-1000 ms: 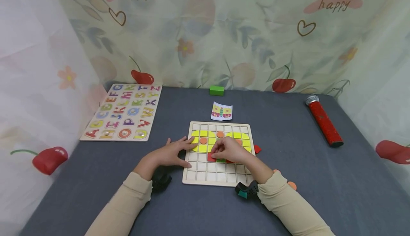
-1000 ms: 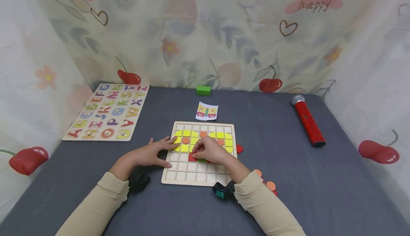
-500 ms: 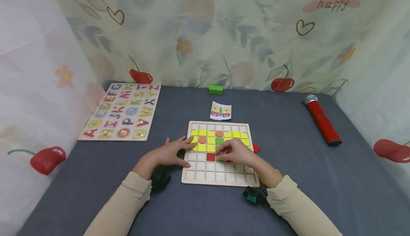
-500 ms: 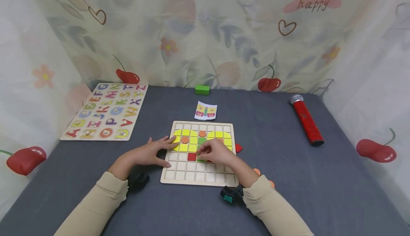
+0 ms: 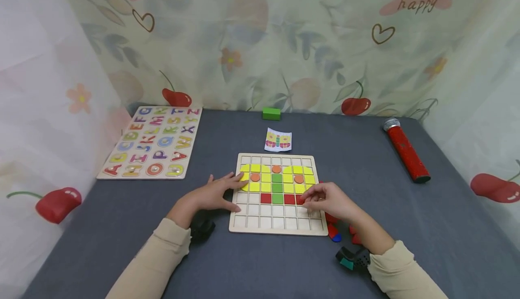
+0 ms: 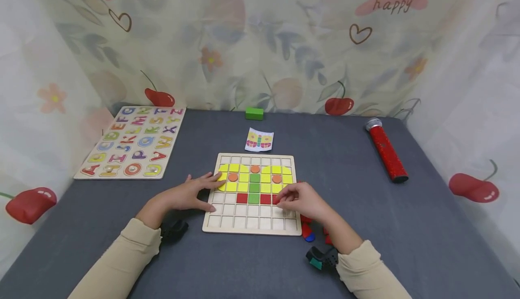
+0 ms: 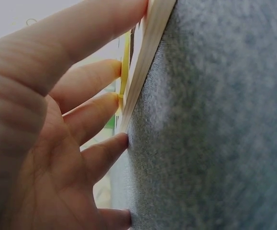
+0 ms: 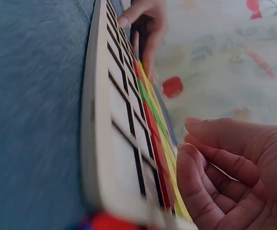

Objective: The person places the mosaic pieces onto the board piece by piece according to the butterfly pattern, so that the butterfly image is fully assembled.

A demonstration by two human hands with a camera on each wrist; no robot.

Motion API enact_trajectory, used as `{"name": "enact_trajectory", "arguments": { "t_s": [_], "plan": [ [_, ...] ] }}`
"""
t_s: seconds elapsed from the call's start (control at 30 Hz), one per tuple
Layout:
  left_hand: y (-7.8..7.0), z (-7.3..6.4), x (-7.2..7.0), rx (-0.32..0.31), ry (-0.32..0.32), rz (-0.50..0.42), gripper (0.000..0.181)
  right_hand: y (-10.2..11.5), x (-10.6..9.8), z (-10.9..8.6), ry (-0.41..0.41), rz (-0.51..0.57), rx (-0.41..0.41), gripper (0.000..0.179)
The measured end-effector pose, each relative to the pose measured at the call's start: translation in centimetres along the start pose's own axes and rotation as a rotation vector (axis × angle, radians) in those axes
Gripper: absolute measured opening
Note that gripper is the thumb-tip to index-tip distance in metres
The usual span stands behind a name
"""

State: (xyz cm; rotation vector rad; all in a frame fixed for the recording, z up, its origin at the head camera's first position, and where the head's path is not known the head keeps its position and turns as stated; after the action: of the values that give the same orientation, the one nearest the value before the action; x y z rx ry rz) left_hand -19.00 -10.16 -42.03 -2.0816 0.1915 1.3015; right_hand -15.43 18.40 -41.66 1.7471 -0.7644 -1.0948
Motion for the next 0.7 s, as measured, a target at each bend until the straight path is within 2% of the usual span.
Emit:
{"name": "enact_trajectory", "arguments": {
  "t_s": [0.33,0.43,0.7],
  "plan": [
    [0.2,0.2,0.1,0.003,-0.003,-0.012,0.078,-2.4,-2.8,-3.9,-0.061,0.045,0.042,0.032],
    [0.2,0.2,0.1,0.006,-0.003,-0.012,0.078,-2.8,-3.1,-4.4,-0.052,0.057,0.05,0.035],
    [0.2,0.1,0.1,0.003,-0.002,-0.011,0.078,-2.9,-3.3,-4.6,-0.038,-0.042,0.023,0.031]
  ]
}}
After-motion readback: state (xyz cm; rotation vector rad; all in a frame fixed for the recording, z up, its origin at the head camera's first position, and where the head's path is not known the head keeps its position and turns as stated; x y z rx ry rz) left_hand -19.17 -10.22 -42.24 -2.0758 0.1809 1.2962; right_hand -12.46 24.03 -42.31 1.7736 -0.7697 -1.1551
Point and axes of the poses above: each hand's wrist, its own z-axis towards the middle knuckle, its own x-axis out of the palm, y = z × x, the point moved 5 cm from there along z, towards the middle knuckle, and after that the axes turned 10 degrees about z, right-handed, at the moved point
